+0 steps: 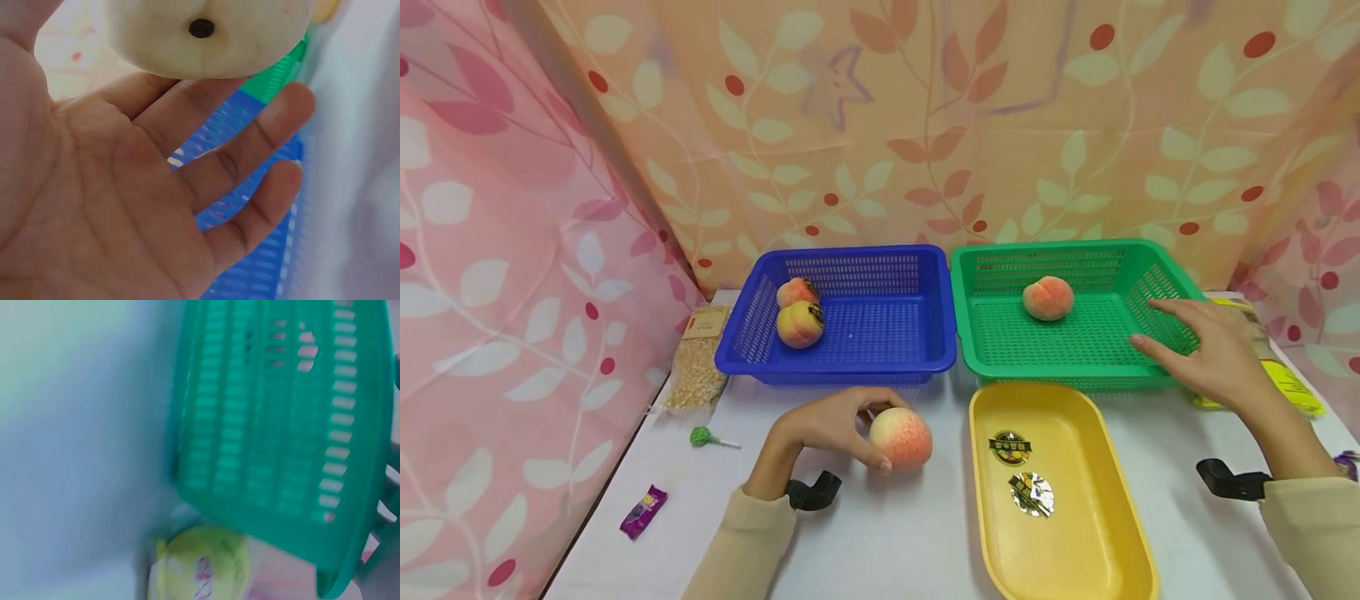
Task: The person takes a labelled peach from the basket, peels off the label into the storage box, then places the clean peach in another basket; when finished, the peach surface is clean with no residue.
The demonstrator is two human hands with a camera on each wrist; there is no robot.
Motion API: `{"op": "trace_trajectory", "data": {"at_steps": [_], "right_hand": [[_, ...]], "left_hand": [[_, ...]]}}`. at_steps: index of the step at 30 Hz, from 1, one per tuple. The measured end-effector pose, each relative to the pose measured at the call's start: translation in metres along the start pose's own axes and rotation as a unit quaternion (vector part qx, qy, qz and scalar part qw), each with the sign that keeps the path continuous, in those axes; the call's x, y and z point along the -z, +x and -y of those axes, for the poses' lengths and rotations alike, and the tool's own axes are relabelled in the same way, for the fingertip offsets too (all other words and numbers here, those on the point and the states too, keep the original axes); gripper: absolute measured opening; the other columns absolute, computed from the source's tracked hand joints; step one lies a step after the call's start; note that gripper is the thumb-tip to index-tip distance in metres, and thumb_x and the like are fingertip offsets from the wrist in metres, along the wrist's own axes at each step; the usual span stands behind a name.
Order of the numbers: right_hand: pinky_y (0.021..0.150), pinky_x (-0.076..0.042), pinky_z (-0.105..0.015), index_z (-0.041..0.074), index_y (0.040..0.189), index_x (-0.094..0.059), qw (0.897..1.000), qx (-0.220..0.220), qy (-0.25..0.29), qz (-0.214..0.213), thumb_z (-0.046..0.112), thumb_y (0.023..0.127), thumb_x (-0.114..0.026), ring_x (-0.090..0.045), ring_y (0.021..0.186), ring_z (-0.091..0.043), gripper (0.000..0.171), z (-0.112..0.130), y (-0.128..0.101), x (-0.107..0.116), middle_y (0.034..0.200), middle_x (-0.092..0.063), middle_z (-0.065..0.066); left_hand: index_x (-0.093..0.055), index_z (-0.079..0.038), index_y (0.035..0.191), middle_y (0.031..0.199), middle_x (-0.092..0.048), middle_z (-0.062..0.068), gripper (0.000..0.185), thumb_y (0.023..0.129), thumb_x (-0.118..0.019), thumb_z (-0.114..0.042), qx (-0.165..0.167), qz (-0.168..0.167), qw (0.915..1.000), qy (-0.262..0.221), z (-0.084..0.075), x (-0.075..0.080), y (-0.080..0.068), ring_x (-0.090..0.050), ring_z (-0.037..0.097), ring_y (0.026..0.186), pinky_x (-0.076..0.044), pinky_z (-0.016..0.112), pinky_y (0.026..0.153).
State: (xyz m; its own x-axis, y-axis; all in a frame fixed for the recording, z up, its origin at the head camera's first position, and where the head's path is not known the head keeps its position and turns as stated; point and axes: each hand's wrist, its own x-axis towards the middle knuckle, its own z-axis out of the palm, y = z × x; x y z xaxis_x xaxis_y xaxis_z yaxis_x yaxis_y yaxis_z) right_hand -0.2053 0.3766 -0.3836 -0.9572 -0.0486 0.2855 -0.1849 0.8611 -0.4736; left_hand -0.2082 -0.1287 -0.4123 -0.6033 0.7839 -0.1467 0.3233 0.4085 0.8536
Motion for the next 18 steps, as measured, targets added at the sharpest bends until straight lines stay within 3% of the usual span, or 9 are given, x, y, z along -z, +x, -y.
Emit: {"op": "trace_trajectory", "data": {"at_steps": [6,12,18], "right_hand": [[0.086,-0.016,-0.081,0.010,0.158,-0.035,0.997,-0.028,-0.073,0.014,0.050,0.094,-0.064,-0.024,0.135,-0.061,0.081,-0.024,-0.001,0.005,0.156,-0.034,-0.034],[0.088,-0.012,-0.085,0.005,0.163,-0.010,0.994,-0.049,-0.082,0.044,0.053,0.096,-0.058,-0.014,0.143,-0.063,0.096,-0.036,-0.003,0.007,0.160,-0.019,-0.038],[0.087,-0.012,-0.086,0.004,0.163,-0.003,0.993,-0.059,-0.085,0.063,0.057,0.096,-0.056,-0.012,0.143,-0.063,0.101,-0.040,-0.003,0.007,0.162,-0.014,-0.038]], "left_hand": [[-0.064,-0.030,0.124,0.115,-0.069,-0.012,0.059,0.071,-0.090,-0.034,-0.037,0.008,0.9991,0.017,-0.018,0.005,0.002,-0.061,0.010,0.108,-0.051,0.035,0.094],[-0.064,-0.029,0.126,0.118,-0.069,-0.010,0.060,0.073,-0.091,-0.030,-0.073,0.012,0.9972,0.012,-0.039,0.014,0.011,-0.063,0.012,0.109,-0.053,0.037,0.093],[-0.065,-0.030,0.125,0.117,-0.069,-0.011,0.060,0.072,-0.092,-0.030,-0.081,-0.014,0.9962,0.027,-0.063,0.031,0.031,-0.062,0.013,0.107,-0.052,0.042,0.093]]}}
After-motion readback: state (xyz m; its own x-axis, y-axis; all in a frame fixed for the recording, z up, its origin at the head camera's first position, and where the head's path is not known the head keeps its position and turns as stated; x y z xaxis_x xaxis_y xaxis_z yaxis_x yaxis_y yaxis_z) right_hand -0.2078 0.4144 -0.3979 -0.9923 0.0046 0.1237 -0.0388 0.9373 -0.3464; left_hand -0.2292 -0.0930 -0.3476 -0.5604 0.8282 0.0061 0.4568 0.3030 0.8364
